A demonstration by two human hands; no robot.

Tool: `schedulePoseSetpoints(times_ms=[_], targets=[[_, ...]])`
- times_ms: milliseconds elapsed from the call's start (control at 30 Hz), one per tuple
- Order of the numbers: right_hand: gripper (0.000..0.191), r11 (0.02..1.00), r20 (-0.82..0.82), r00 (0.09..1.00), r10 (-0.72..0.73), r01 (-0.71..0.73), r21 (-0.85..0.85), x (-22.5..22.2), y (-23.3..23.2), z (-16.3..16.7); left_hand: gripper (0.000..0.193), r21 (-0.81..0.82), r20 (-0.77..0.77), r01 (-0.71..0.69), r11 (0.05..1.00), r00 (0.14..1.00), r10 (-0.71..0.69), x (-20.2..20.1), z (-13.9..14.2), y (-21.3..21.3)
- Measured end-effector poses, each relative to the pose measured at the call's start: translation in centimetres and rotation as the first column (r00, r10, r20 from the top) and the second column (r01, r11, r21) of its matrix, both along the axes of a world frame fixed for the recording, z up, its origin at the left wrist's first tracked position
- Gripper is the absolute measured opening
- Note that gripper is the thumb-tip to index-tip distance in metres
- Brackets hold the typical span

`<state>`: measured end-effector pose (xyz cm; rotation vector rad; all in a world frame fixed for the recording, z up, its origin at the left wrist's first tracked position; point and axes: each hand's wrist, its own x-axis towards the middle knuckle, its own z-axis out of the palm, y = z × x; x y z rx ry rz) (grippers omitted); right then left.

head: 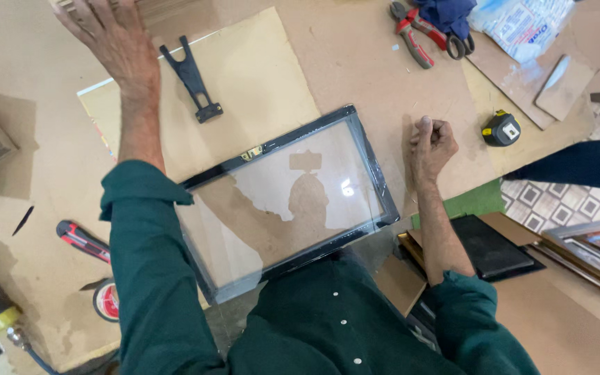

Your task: The person secures a black frame to a backing board using pliers, then places a glass pane into the frame and presses the edges to seat it. The person uses a hammer to tap the frame edges and checks alignment before finishing.

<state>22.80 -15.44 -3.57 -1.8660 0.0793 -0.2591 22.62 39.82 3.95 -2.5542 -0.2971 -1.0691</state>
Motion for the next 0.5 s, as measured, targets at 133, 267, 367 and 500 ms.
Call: schedulePoseSetpoints(times_ms=[133, 267, 367, 500], targets=[[0.028, 0.998, 0.028, 0.999, 0.037, -0.038, 0.049, -0.1, 0.3, 0.8, 0.094, -0.462, -0.214, 0.058, 0.885, 0.961, -0.175, -10.0, 1.1, -4.5], [0.029, 0.998, -0.001, 0.999, 0.037, -0.037, 0.06, -0.3, 0.3, 0.7, 0.076, -0.718, -0.211, -0.037, 0.695, 0.963, -0.167, -19.5, -0.3, -6.9], [0.03, 0.996, 0.021, 0.998, 0.067, -0.068, 0.065, -0.3, 0.4, 0.9, 0.068, -0.811, -0.127, -0.08, 0.58, 0.991, -0.04, -24.3, -2.0, -7.4], [0.03, 0.981, -0.048, 0.981, 0.189, -0.191, -0.031, -2.4, -0.6, 1.3, 0.062, -0.86, -0.155, -0.149, 0.487, 0.988, 0.028, -31.5, -3.7, -11.5]])
